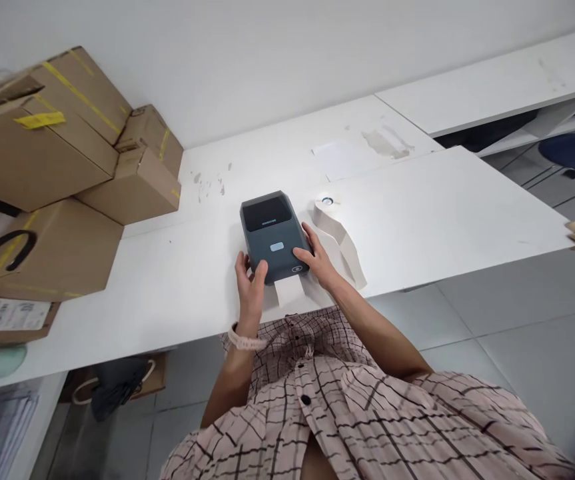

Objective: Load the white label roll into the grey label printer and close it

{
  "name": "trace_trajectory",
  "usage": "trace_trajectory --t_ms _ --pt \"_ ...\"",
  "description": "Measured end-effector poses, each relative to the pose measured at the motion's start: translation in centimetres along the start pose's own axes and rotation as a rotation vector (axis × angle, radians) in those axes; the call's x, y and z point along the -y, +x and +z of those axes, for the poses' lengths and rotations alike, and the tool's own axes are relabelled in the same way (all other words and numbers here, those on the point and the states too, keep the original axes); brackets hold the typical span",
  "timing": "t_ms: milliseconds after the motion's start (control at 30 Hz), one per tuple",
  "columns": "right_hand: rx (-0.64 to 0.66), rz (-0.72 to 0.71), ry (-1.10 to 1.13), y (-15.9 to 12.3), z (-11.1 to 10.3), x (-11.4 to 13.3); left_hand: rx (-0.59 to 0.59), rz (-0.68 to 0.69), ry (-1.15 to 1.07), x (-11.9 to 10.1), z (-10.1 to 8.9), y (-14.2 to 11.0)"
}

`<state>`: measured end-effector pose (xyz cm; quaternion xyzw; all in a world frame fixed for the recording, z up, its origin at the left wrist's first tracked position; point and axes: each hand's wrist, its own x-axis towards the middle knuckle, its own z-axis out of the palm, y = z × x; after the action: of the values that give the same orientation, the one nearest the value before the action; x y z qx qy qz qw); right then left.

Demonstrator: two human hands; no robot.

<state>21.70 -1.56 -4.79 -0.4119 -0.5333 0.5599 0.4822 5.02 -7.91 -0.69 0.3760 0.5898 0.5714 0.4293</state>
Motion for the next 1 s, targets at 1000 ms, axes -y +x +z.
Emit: trace_trajectory --t_ms 1000 --pt "-0.008 -0.485 -0.665 -2.5 0.2 5.3 -0.161 0.115 0.039 -0.1 -1.7 -0.8"
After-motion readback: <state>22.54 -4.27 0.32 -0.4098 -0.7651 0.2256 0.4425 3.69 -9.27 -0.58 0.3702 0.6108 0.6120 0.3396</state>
